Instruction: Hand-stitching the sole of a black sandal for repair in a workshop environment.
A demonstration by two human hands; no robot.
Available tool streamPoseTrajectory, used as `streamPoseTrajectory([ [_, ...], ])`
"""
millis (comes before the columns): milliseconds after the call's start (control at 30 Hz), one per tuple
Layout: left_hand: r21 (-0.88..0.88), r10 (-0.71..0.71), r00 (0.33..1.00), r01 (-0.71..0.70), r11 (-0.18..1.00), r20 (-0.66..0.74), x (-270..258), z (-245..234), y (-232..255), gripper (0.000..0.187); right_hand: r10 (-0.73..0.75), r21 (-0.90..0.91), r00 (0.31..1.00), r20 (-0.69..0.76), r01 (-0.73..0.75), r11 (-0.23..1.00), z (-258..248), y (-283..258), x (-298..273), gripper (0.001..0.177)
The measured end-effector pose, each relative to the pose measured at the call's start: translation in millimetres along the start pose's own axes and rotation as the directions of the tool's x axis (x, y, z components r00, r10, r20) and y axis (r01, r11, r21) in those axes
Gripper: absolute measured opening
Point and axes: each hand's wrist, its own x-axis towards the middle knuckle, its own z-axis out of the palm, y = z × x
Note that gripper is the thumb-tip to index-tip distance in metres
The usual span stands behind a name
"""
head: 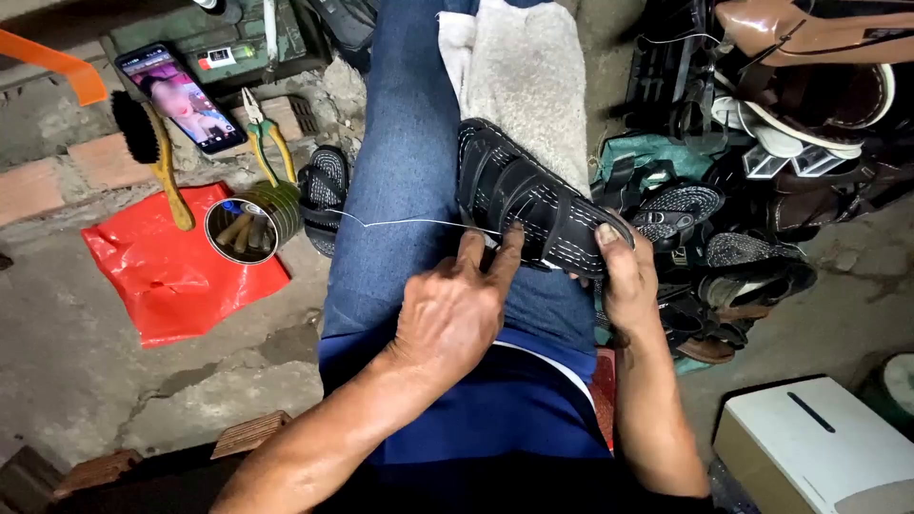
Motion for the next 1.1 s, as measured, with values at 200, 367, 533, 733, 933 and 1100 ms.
streamPoseTrajectory([
  [200, 0.01, -0.013, 0.999, 0.013, 1.0, 0.029, 2.1, -0.2, 1.6, 0.053, -0.015, -0.008, 1.0, 0.004, 0.015, 1.0, 0.2, 0.6, 1.9, 0.034],
  [367, -0.023, -0.028, 0.999, 0.029, 0.999, 0.046, 4.2, -7.5, 2.3, 0.049, -0.004, -0.016, 1.0, 0.019, 0.005, 1.0, -1.3, 1.9, 1.4, 0.034],
  [533, 0.01, -0.018, 0.999, 0.018, 1.0, 0.031, 2.6, 1.5, -0.1, 0.049, 0.011, -0.027, 1.0, 0.026, -0.011, 1.0, -2.3, 4.5, 0.6, 0.035],
  [733, -0.051, -0.037, 0.996, 0.041, 0.998, 0.077, 6.3, -1.3, -11.5, 0.046, 0.02, -0.11, 1.0, 0.016, -0.018, 0.994, 2.8, -19.2, -4.6, 0.035],
  [933, -0.204, -0.055, 0.963, 0.111, 0.973, 0.265, 15.1, -38.1, -48.2, 0.042, 0.121, -0.426, 0.99, 0.069, -0.08, 0.901, 30.9, -90.9, -16.4, 0.015],
  [1100, -0.212, 0.177, 0.949, -0.122, 0.97, 0.262, 28.4, -23.3, -75.3, 0.043, 0.272, -0.692, 0.961, 0.056, -0.159, 0.704, 36.1, -104.0, -20.1, 0.032],
])
